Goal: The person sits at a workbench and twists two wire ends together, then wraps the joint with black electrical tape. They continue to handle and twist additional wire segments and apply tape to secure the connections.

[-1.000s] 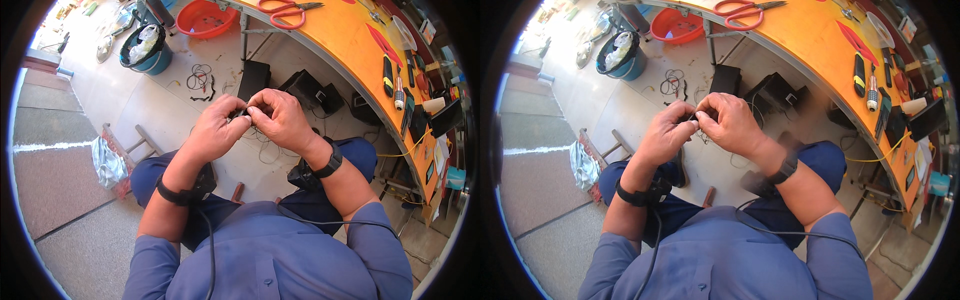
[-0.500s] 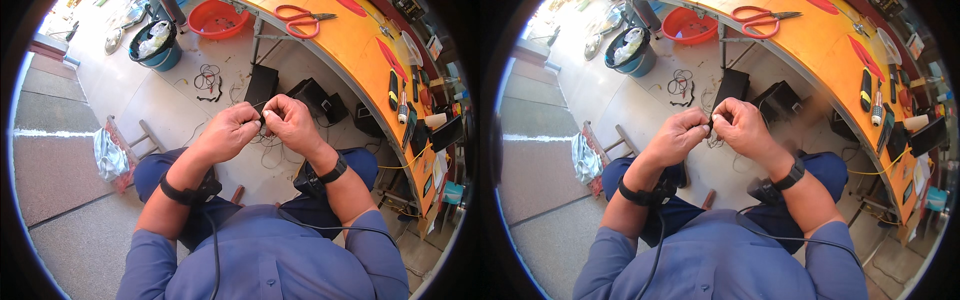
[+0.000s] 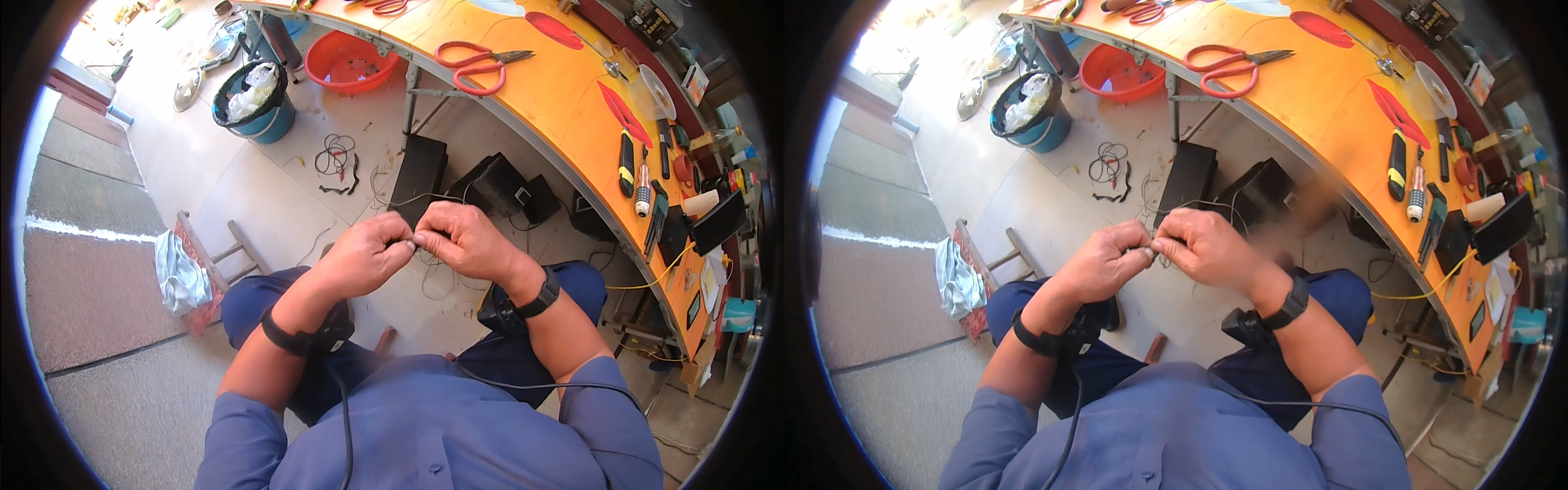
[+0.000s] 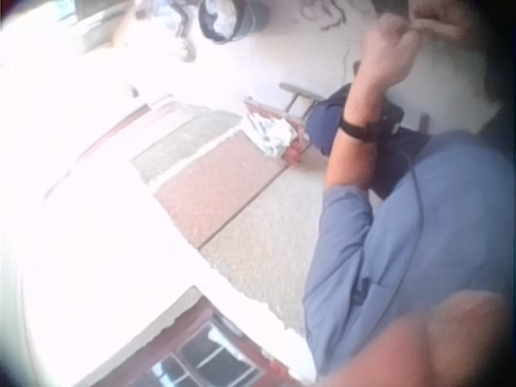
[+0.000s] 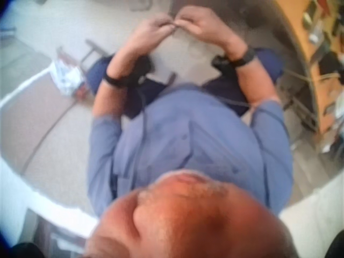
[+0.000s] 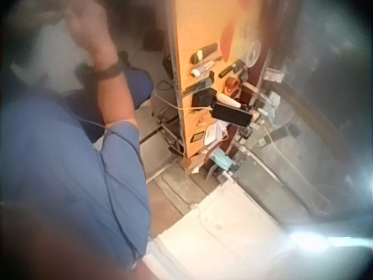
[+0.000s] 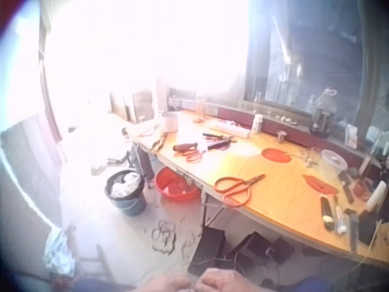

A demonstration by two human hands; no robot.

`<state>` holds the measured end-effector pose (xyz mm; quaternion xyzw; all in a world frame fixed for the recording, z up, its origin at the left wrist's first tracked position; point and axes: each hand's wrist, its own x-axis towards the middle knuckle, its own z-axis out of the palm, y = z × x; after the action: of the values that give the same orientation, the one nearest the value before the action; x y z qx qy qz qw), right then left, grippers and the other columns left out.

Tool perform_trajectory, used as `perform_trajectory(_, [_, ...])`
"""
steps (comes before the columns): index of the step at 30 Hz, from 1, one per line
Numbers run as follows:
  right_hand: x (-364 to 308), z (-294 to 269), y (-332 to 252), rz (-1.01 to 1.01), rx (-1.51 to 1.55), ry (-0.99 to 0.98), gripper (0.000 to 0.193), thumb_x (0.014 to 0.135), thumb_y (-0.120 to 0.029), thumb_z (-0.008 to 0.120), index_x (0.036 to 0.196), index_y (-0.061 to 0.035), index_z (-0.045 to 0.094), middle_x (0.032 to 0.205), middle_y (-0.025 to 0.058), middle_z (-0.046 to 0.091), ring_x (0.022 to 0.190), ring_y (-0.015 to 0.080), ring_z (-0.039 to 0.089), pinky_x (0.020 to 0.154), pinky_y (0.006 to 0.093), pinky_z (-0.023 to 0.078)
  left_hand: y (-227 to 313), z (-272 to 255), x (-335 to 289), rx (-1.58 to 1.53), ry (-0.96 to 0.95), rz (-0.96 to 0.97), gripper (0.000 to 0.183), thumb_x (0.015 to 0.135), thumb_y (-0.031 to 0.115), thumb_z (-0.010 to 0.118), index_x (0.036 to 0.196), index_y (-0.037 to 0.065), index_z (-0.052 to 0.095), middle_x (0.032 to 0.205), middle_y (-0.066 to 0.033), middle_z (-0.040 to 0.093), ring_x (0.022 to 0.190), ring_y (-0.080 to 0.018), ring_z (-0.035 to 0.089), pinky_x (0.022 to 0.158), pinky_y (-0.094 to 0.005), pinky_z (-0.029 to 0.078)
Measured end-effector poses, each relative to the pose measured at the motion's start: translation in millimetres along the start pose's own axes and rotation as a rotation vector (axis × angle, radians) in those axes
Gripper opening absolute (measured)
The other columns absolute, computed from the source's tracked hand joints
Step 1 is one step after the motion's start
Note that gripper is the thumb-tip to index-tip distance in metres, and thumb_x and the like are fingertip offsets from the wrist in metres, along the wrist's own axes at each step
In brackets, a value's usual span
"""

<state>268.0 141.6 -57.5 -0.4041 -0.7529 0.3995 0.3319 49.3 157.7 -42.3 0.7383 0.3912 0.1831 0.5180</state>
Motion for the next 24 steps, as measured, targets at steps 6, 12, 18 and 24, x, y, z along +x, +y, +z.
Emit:
perform_trajectory(6, [-18, 5, -13, -0.016, 0.159, -0.209, 0.013, 0.091, -0.015, 0.069, 0.09, -0.0018, 0.067, 0.082, 0.015, 0.063, 0.075, 0.0333, 0.063, 0.068, 0.0388, 0.051, 9, -9, -24, -0.008, -0.262, 0.091, 0.013, 0.09, 0.012, 0.063, 0.094, 0.0, 0.065, 0.09, -0.0143, 0.062, 0.086, -0.031, 0.061, 0.079, -0.0383, 0.051])
perform_trajectory(12, [-28, 18, -10, -0.062, 0.195, -0.338, 0.017, 0.092, -0.02, 0.068, 0.087, -0.0038, 0.067, 0.085, 0.0137, 0.065, 0.078, 0.0338, 0.064, 0.069, 0.0409, 0.051, 14, -7, -40, 0.009, -0.415, 0.001, 0.014, 0.091, 0.013, 0.064, 0.096, 0.0, 0.066, 0.095, -0.0154, 0.062, 0.089, -0.0329, 0.064, 0.081, -0.0381, 0.052])
perform_trajectory(18, [-29, 19, -1, -0.078, 0.311, -0.369, 0.016, 0.092, -0.018, 0.066, 0.085, -0.0033, 0.066, 0.083, 0.0128, 0.064, 0.077, 0.0323, 0.063, 0.068, 0.0396, 0.051, 12, -9, -33, -0.004, -0.518, -0.029, 0.017, 0.094, 0.017, 0.063, 0.099, 0.002, 0.068, 0.097, -0.0152, 0.062, 0.089, -0.0343, 0.064, 0.081, -0.0399, 0.052])
perform_trajectory(24, [-33, 25, 7, -0.12, 0.421, -0.362, 0.014, 0.095, -0.014, 0.065, 0.086, -0.0026, 0.063, 0.082, 0.0109, 0.062, 0.076, 0.0306, 0.062, 0.067, 0.038, 0.049, 8, -21, -14, -0.081, -0.693, 0.031, 0.017, 0.098, 0.016, 0.067, 0.101, -0.001, 0.067, 0.096, -0.0154, 0.063, 0.092, -0.0325, 0.063, 0.081, -0.038, 0.051])
